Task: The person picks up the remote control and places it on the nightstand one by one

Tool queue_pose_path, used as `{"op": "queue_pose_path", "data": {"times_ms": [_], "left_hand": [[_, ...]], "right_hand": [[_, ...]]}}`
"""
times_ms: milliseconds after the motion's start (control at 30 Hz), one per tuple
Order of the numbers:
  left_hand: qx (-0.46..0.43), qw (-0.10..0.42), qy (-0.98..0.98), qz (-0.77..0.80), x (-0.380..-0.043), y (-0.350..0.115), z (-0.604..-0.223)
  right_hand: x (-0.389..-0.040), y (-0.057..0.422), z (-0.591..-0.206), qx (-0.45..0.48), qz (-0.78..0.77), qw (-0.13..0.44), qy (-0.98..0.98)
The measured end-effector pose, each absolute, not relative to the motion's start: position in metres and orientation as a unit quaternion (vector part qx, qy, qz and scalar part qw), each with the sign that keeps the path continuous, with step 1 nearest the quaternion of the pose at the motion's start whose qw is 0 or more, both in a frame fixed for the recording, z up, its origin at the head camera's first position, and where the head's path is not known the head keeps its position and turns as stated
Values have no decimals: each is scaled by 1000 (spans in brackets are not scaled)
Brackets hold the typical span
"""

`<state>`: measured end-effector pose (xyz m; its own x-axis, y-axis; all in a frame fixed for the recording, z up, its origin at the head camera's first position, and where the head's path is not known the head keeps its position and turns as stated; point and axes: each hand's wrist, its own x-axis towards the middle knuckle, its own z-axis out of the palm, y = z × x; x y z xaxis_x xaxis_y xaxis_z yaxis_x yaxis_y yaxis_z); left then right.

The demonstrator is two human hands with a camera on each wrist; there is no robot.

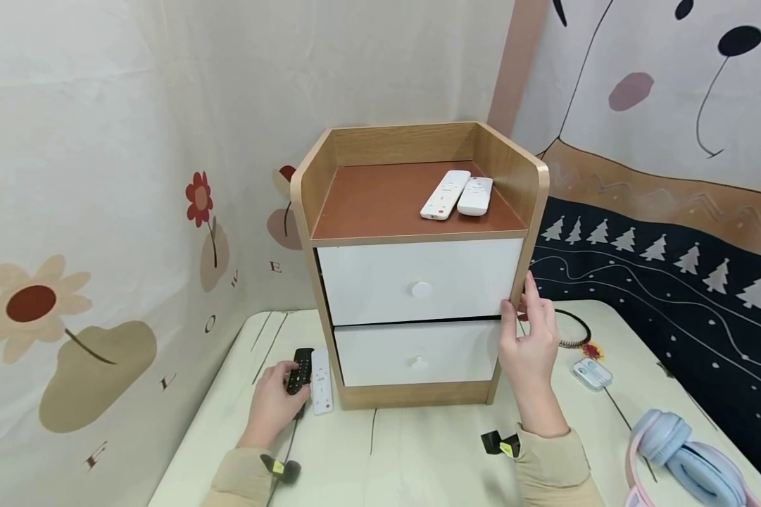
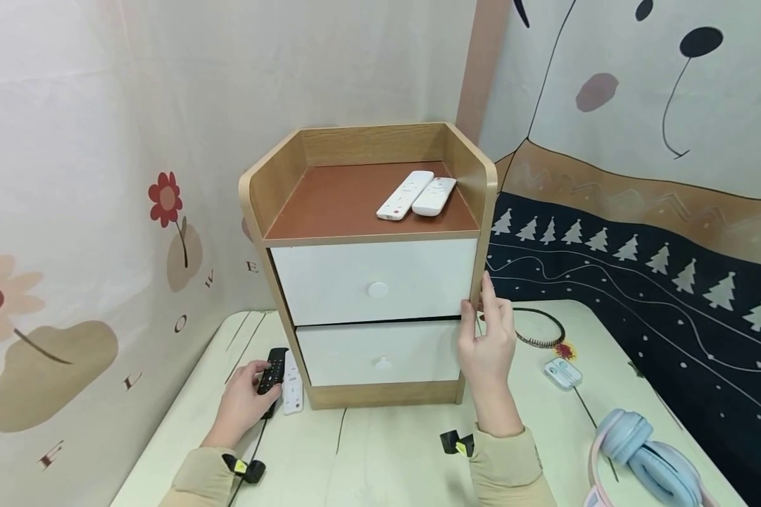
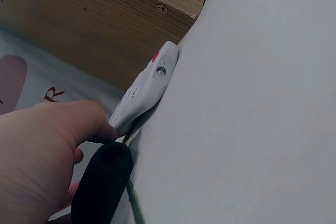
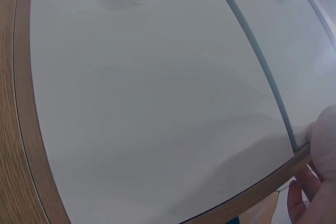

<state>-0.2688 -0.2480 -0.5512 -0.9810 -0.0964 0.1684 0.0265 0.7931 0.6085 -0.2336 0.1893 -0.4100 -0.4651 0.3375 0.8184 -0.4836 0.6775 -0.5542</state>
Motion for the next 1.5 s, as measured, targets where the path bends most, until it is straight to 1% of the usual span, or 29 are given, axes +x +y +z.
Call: {"op": "queue_pose_path", "data": {"times_ms": [400, 533, 700, 833, 967, 1133, 1333, 1500], "left_hand": [[50, 137, -953, -264, -269, -249, -551], [60, 133, -958, -245, -267, -249, -548], [66, 116, -955, -265, -265, -250, -544], [82, 123, -943, -297, -265, -251, -544], [99, 153, -927, -327, -266, -252, -540], [109, 206, -905, -357, -265, -248, -526], [103, 271, -878, -380, -258, -239, -499], [80, 312, -868, -379, -254, -231, -472]], "right_hand": [[-233, 191, -409, 54, 399, 521, -752], [-233, 191, -409, 55, 397, 524, -752], [-233, 192, -409, 54, 397, 525, -751], [-233, 192, -409, 55, 397, 526, -750], [-233, 192, -408, 55, 397, 525, -751], [-234, 191, -408, 54, 398, 521, -753], [-234, 190, -409, 50, 402, 509, -759], [-233, 189, -409, 49, 401, 513, -758]]}}
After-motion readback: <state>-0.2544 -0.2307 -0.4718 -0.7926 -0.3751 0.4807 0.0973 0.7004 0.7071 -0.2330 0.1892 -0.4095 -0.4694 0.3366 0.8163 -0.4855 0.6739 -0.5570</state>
